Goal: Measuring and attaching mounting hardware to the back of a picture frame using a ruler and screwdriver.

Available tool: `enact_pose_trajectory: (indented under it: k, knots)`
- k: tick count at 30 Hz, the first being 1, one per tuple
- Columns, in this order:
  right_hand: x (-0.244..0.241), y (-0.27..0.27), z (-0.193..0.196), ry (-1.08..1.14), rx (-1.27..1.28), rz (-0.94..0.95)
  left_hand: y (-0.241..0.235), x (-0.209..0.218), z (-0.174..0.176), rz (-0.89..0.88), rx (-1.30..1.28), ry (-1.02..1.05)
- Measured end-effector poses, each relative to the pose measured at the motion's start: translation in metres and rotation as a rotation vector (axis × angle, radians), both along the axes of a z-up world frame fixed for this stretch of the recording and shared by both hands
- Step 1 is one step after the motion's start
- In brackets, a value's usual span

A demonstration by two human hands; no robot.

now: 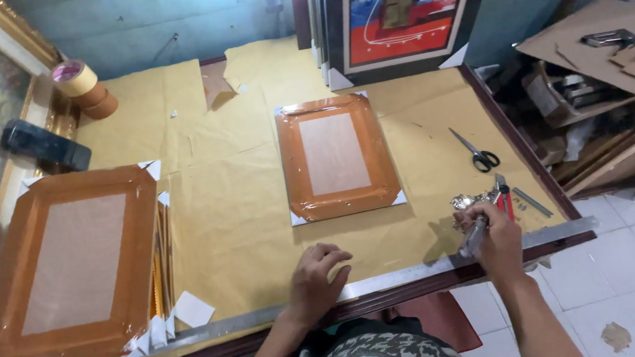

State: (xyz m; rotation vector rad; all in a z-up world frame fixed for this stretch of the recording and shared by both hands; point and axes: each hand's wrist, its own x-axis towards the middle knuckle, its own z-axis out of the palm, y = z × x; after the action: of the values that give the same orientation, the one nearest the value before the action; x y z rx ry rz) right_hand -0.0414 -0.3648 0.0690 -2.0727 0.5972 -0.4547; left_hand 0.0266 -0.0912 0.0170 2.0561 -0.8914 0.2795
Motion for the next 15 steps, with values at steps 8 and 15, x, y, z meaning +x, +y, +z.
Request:
enact_pose_trajectory:
  k: [8, 15]
  knots:
    - [0.003, -0.069, -0.038, 0.068, -0.203, -0.197, -0.138, 0.034, 0.005, -0.244, 0.084, 0.088]
    - [-0.005, -0.075, -0.01, -0.366, 0.775, -0.05, -0.221, 0.064, -0.016, -0.462, 0.374, -0.068]
